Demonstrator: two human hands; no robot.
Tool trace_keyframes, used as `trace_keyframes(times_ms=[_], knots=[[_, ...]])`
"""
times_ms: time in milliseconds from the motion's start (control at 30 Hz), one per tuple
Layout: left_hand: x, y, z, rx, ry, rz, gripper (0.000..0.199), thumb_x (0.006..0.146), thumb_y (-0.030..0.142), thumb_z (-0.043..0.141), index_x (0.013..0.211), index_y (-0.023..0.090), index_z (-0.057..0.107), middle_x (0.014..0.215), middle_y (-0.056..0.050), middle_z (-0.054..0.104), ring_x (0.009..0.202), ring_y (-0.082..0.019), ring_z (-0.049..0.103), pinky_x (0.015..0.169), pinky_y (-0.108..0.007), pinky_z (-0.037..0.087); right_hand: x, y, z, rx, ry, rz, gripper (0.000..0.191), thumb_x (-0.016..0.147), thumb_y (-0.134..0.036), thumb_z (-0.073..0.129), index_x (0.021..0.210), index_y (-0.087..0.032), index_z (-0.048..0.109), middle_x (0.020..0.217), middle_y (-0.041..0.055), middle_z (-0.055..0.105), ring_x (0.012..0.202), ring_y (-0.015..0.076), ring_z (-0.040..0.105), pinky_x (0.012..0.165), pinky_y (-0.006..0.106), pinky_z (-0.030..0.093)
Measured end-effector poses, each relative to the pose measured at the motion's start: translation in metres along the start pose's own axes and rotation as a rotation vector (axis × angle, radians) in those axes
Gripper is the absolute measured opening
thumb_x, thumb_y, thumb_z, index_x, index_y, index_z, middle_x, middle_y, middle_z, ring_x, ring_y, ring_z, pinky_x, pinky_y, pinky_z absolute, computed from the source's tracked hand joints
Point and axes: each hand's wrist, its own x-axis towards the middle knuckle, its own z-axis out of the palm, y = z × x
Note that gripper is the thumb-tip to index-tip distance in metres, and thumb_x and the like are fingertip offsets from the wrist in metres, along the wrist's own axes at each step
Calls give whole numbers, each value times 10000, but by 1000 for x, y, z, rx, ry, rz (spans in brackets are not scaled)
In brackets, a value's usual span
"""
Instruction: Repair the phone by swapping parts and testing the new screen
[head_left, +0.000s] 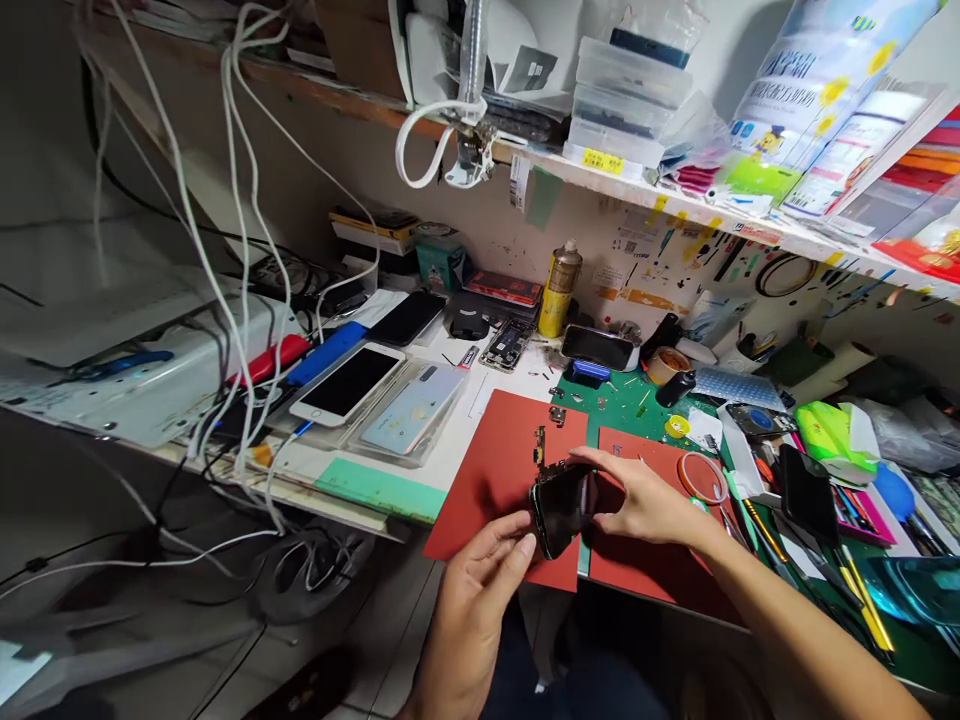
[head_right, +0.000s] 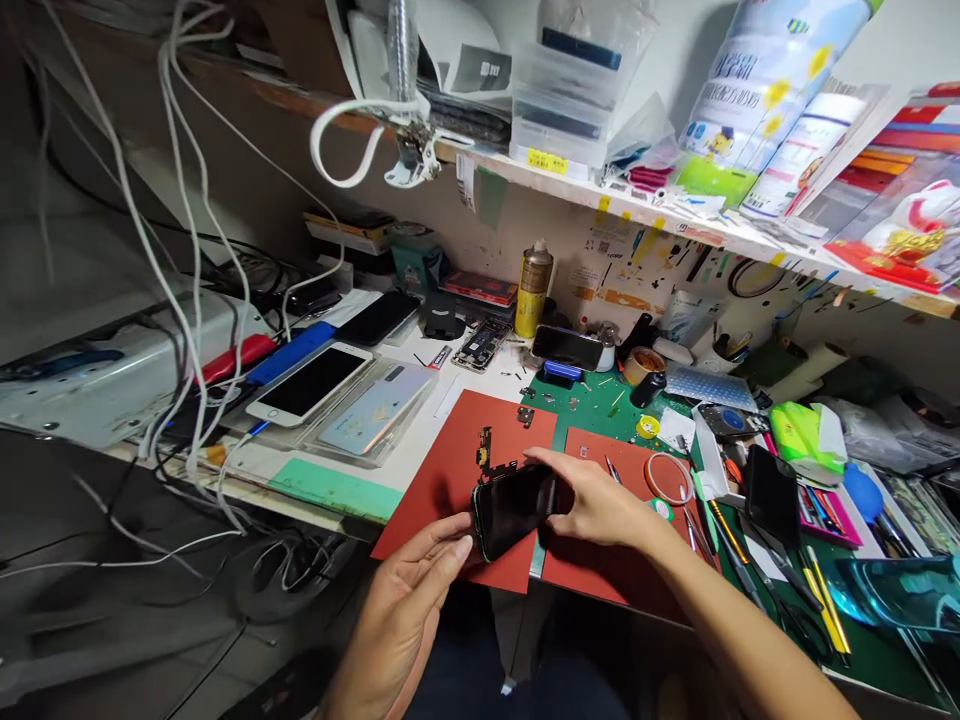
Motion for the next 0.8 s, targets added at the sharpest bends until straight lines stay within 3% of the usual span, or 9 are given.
trace_keyframes(times_ms=[200, 400, 567, 800], knots=[[1, -11, -15, -77, 16, -105, 566, 822, 497, 871, 1275, 171, 774, 1319, -156, 750, 1208, -310, 694, 1175, -490, 449, 3, -3, -7, -238, -145, -89, 919, 746, -35, 691, 1599, -228, 410, 1556, 157, 579, 1434, 323, 565, 1185, 518, 480], [0, -12, -31, 15, 7, -111, 661, 862, 555, 825, 1409, 207, 694, 1495, -152, 642, 1305, -334, 660, 1179, -468, 470, 13, -8, -6, -358, -214, -102, 926, 733, -5, 660, 1603, -198, 407, 1490, 184, 612, 1329, 347, 626, 1065, 525, 553], [-6, -7, -33, 197, 45, -33, 794, 884, 625, 768, 1545, 235, 564, 1434, -180, 676, 1271, -325, 684, 1104, -417, 518, 21, -14, -6, -419, -281, -83, 951, 737, -26, 710, 1618, -188, 392, 1425, 191, 639, 1271, 349, 638, 987, 483, 565], [-6, -6, -39, 326, 62, 108, 690, 903, 531, 756, 1516, 265, 584, 1376, -189, 727, 1078, -305, 741, 900, -348, 555, 31, -23, -7, -462, -324, -71, 989, 728, -85, 800, 1623, -183, 391, 1388, 195, 648, 1221, 338, 635, 915, 423, 553]])
